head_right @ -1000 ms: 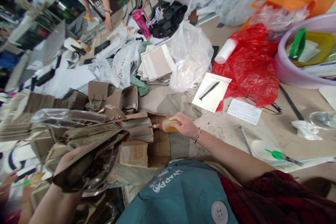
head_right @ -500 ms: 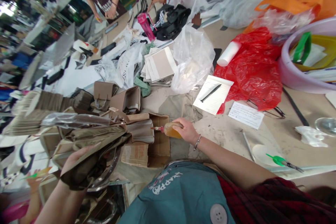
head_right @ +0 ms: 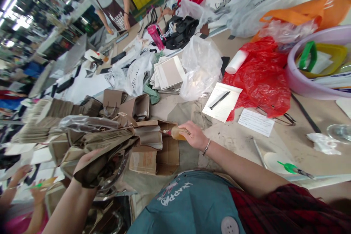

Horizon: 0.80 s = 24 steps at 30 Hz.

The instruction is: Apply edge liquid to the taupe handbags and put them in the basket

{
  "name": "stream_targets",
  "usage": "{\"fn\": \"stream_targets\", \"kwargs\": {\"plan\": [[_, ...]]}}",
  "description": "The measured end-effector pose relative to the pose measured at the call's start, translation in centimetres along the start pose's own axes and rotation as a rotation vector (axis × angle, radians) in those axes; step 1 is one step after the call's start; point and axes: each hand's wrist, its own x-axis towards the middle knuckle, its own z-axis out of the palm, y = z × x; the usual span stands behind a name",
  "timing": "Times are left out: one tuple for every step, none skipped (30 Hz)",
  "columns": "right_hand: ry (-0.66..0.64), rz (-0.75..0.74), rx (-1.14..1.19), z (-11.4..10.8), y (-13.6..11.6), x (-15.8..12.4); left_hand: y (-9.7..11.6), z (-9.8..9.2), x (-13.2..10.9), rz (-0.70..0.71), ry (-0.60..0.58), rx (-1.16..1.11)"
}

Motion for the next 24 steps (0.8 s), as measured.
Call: {"fn": "stream_targets", "kwargs": {"plan": [[-0.018,-0.004,-0.011,0.0,-0.2,-0.3,0.0,-0.1,0.2,-0.012,-0.027,0.006],[-0.048,-0.007,-0.018,0.0,-0.4,-0.7,0.1,-0.2,0.4,-0.024,-0.054,0.015],[-0.083,-0.007,-0.022,0.0,-0.7,-1.1,0.1,-0.3,0.6,-0.026,-0.069,0.022],[-0.114,-0.005,-0.023,0.0,-1.0,-1.4,0.2,-0.4,0.9,-0.026,-0.074,0.028],[-0.132,0.000,-0.024,0.0,-1.2,-1.6,0.4,-0.5,1.1,-0.022,-0.074,0.034],[-0.131,0.008,-0.025,-0.1,-1.5,-1.7,0.5,-0.5,1.4,-0.020,-0.074,0.042],[-0.111,0.015,-0.031,-0.2,-1.7,-1.6,0.6,-0.5,1.7,-0.021,-0.075,0.051],[-0.077,0.019,-0.041,-0.3,-1.8,-1.5,0.7,-0.5,1.9,-0.015,-0.078,0.057],[-0.041,0.017,-0.053,-0.5,-1.9,-1.2,0.8,-0.6,2.1,-0.001,-0.086,0.058],[-0.011,0.012,-0.065,-0.7,-1.9,-0.8,0.9,-0.6,2.3,0.013,-0.097,0.062],[0.012,0.002,-0.078,-0.9,-1.9,-0.3,1.0,-0.6,2.4,0.032,-0.105,0.064],[0.020,-0.009,-0.091,-1.0,-1.8,0.1,1.1,-0.6,2.5,0.046,-0.113,0.065],[0.021,-0.020,-0.103,-1.1,-1.8,0.5,1.1,-0.6,2.5,0.061,-0.124,0.062],[0.015,-0.031,-0.114,-1.2,-1.8,0.9,1.2,-0.5,2.6,0.078,-0.138,0.061],[0.005,-0.041,-0.124,-1.2,-1.7,1.2,1.3,-0.4,2.7,0.094,-0.151,0.062],[-0.006,-0.048,-0.134,-1.1,-1.7,1.5,1.4,-0.2,2.8,0.114,-0.156,0.066],[-0.015,-0.053,-0.141,-1.0,-1.7,1.6,1.6,-0.1,2.9,0.132,-0.160,0.077],[-0.024,-0.057,-0.147,-0.8,-1.6,1.7,1.7,0.1,3.1,0.143,-0.160,0.093],[-0.031,-0.058,-0.151,-0.6,-1.6,1.8,1.9,0.3,3.3,0.155,-0.152,0.108],[-0.038,-0.057,-0.155,-0.4,-1.5,1.8,2.0,0.6,3.5,0.164,-0.141,0.121],[-0.039,-0.054,-0.160,-0.2,-1.5,1.7,2.2,0.8,3.7,0.172,-0.130,0.130],[-0.039,-0.051,-0.165,0.0,-1.5,1.7,2.3,0.9,3.9,0.178,-0.125,0.139],[-0.037,-0.050,-0.171,0.1,-1.4,1.6,2.3,1.1,4.1,0.181,-0.123,0.148],[-0.031,-0.049,-0.176,0.2,-1.4,1.6,2.4,1.2,4.2,0.183,-0.124,0.156]]}}
